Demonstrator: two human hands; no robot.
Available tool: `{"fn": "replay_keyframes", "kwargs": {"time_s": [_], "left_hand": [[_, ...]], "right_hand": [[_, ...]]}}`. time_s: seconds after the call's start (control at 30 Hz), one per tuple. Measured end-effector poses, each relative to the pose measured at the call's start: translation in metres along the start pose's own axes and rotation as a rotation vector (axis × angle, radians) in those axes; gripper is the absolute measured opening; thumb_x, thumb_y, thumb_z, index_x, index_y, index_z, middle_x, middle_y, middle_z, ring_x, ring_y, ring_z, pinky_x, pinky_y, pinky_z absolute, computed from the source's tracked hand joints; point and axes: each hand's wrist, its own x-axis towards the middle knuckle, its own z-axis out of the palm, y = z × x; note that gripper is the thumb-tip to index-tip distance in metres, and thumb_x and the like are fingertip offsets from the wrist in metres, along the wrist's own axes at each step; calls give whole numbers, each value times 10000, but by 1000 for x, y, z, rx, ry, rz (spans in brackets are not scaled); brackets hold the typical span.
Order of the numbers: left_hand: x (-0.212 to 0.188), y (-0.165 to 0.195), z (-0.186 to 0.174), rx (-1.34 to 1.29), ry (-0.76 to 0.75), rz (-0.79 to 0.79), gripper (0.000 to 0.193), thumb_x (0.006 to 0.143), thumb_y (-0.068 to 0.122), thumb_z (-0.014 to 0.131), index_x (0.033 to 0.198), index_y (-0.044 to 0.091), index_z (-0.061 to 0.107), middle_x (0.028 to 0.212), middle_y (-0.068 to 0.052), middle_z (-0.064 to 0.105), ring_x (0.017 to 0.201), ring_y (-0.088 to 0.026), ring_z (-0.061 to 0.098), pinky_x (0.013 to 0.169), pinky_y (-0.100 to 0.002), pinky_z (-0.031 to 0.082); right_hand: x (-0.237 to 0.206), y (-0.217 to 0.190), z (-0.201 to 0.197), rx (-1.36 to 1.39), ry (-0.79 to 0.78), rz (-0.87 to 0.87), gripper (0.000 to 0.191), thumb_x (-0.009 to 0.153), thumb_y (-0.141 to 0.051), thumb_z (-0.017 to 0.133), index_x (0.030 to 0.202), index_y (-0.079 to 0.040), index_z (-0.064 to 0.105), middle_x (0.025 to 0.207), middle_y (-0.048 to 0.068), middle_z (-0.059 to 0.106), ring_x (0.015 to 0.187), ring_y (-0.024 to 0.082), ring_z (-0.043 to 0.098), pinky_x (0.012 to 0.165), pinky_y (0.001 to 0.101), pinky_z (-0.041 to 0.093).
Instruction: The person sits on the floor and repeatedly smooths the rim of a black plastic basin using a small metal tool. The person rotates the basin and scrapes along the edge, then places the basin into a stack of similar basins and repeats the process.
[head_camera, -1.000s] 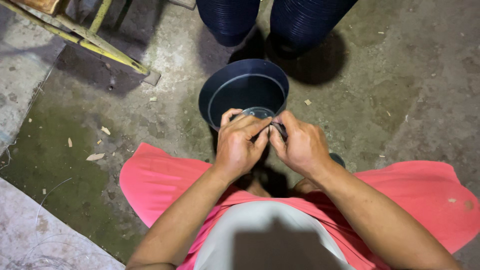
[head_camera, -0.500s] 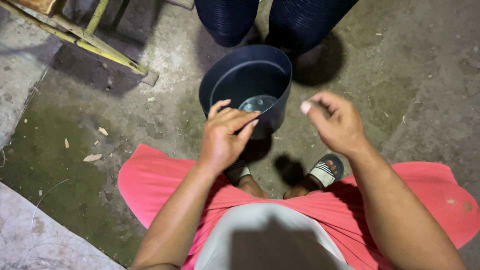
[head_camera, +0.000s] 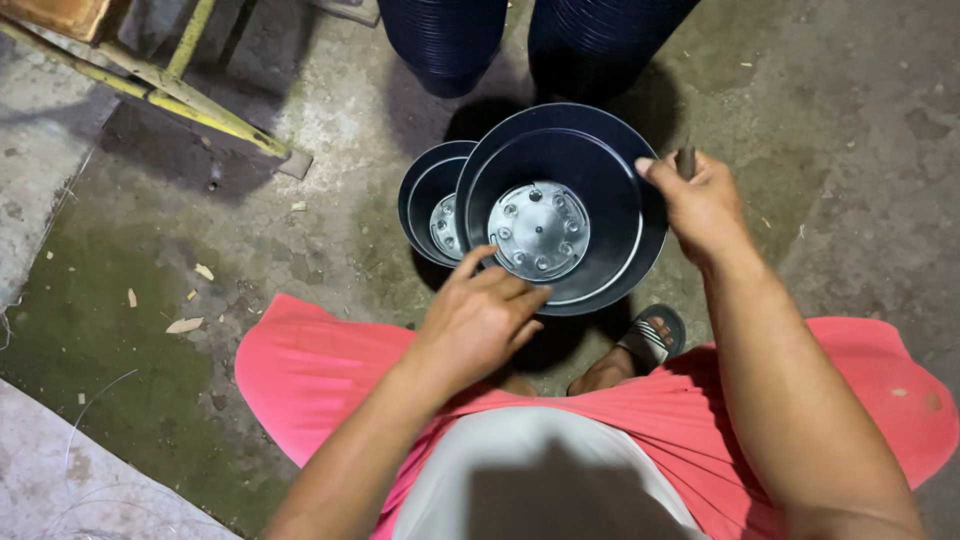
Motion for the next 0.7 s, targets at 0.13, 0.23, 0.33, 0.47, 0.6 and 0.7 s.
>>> {"fn": "replay_keyframes", "kwargs": {"time_s": [0.13,0.23,0.33,0.47,0.6,0.7], "left_hand": [[-4,-7,4,58,33,10,211,827,120,731,1030,85,777,999,-48,767,996,-227,702,1070,-448,457],[-1,-6,19,70,100,-41,206,829,97,724,1025,72,783,967,-62,759,935,-232,692,1014,-430,473],[3,-8,32,90,137,-107,211,823,83,721,1022,60,786,909,-69,742,881,-242,681,959,-420,486],[4,-9,36,58,164,-109,204,867,93,735,1062,62,786,905,-61,730,882,-239,673,968,-404,483],[-1,-15,22,42,134,-56,221,828,146,776,1038,82,792,930,-48,739,916,-227,677,1069,-459,428],[-4,-21,11,3,115,-67,162,858,171,788,1013,122,794,996,-23,754,996,-206,689,1101,-461,394]], "right_hand": [[-3,-9,12,51,8,52,320,956,-237,809,809,-129,545,722,-73,530,638,61,456,568,253,372],[-15,-13,33,11,-38,111,257,904,-211,794,855,-120,558,705,-50,567,581,82,497,543,271,460],[-34,-10,52,40,-106,145,172,878,-172,744,933,-104,596,711,-28,604,565,93,555,533,296,536],[-36,-4,54,77,-114,73,167,930,-115,740,958,-38,594,732,7,575,610,110,562,589,316,601],[-24,-2,42,102,-75,73,97,931,-86,701,957,-59,611,791,-6,654,669,103,625,601,280,537],[-19,-4,39,173,-64,80,83,926,-81,696,937,-60,616,790,-12,650,670,98,622,598,271,530]]}}
